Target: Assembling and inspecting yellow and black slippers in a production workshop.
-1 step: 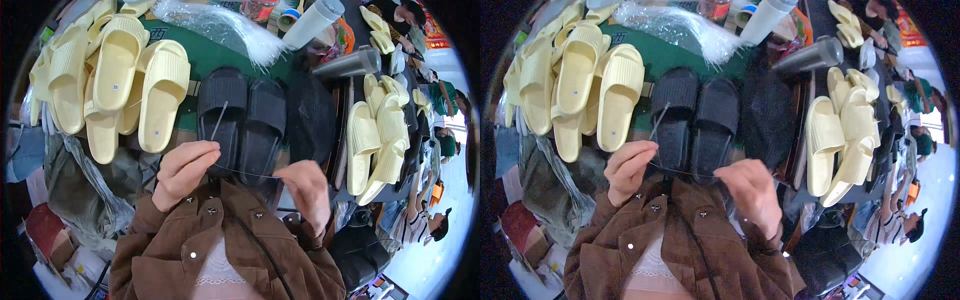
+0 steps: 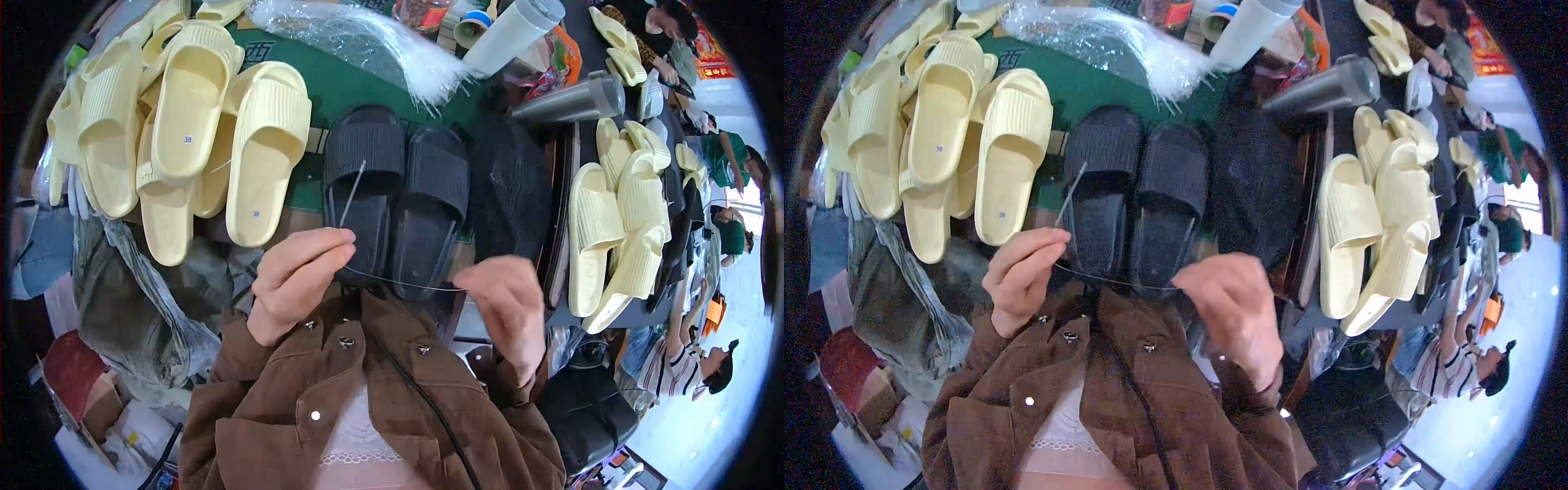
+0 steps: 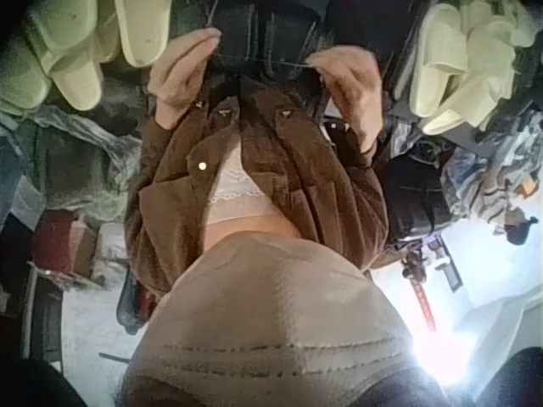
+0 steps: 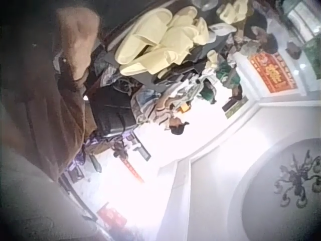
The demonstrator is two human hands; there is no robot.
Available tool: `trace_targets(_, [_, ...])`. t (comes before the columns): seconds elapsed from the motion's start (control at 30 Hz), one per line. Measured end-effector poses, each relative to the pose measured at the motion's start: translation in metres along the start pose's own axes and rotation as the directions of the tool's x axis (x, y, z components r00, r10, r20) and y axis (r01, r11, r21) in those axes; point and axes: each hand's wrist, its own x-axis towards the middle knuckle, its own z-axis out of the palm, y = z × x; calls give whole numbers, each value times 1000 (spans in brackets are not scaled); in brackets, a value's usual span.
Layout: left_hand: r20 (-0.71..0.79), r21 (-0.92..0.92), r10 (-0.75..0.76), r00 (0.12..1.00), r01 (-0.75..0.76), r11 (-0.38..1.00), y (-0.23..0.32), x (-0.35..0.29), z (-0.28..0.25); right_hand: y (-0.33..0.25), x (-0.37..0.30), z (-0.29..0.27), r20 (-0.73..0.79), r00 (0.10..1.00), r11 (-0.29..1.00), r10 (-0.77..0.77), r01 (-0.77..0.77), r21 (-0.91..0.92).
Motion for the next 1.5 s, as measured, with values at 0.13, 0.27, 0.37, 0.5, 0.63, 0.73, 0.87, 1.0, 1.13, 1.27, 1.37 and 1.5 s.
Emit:
trace_targets(0.13, [144, -14, -68, 987, 70, 997, 1, -8, -5, -10, -5, -9, -3, 993, 962, 119, -116, -248])
trace_targets(0.27, [304, 11, -49, 951, 49, 999, -3, -32, 5, -2, -9, 17, 42, 998, 994, 41, -45, 99])
trace_targets(0.37, [359, 48, -130, 924, 120, 992, -4, -41, 7, -8, -7, 35, 157, 988, 980, 14, -44, 194])
trace_targets(0.5, [394, 91, -206, 896, 185, 979, -6, -38, 1, -17, -3, 48, 154, 986, 976, -66, 31, 217])
trace_targets(0.63, [420, 129, -186, 888, 145, 981, -13, -36, 8, -11, -3, 51, 115, 993, 994, -11, -2, 111])
trace_targets(0.73, [439, 157, -187, 879, 130, 979, -18, -33, 11, -7, -3, 48, 89, 996, 999, 10, -14, 42])
trace_targets(0.87, [477, 182, -204, 855, 131, 975, -25, -26, 9, -6, -1, 49, 38, 998, 998, -47, 45, 48])
trace_targets(1.0, [495, 129, -247, 833, 211, 969, -30, -22, 6, 2, 1, 57, 31, 999, 997, -27, 25, 73])
trace_targets(1.13, [530, 103, -270, 804, 255, 961, -30, -15, 3, 17, -1, 73, 60, 996, 997, 69, -71, 36])
trace_targets(1.27, [570, 115, -310, 761, 300, 947, -29, -10, 14, 32, 0, 85, 4, 990, 989, 141, -140, -52])
trace_targets(1.37, [540, 193, -351, 765, 293, 936, -31, -12, 34, 41, 6, 98, -107, 981, 983, 164, -172, -70])
trace_targets(1.5, [470, 317, -389, 792, 260, 912, -40, -20, 60, 47, 12, 116, -152, 970, 979, 190, -199, -45])
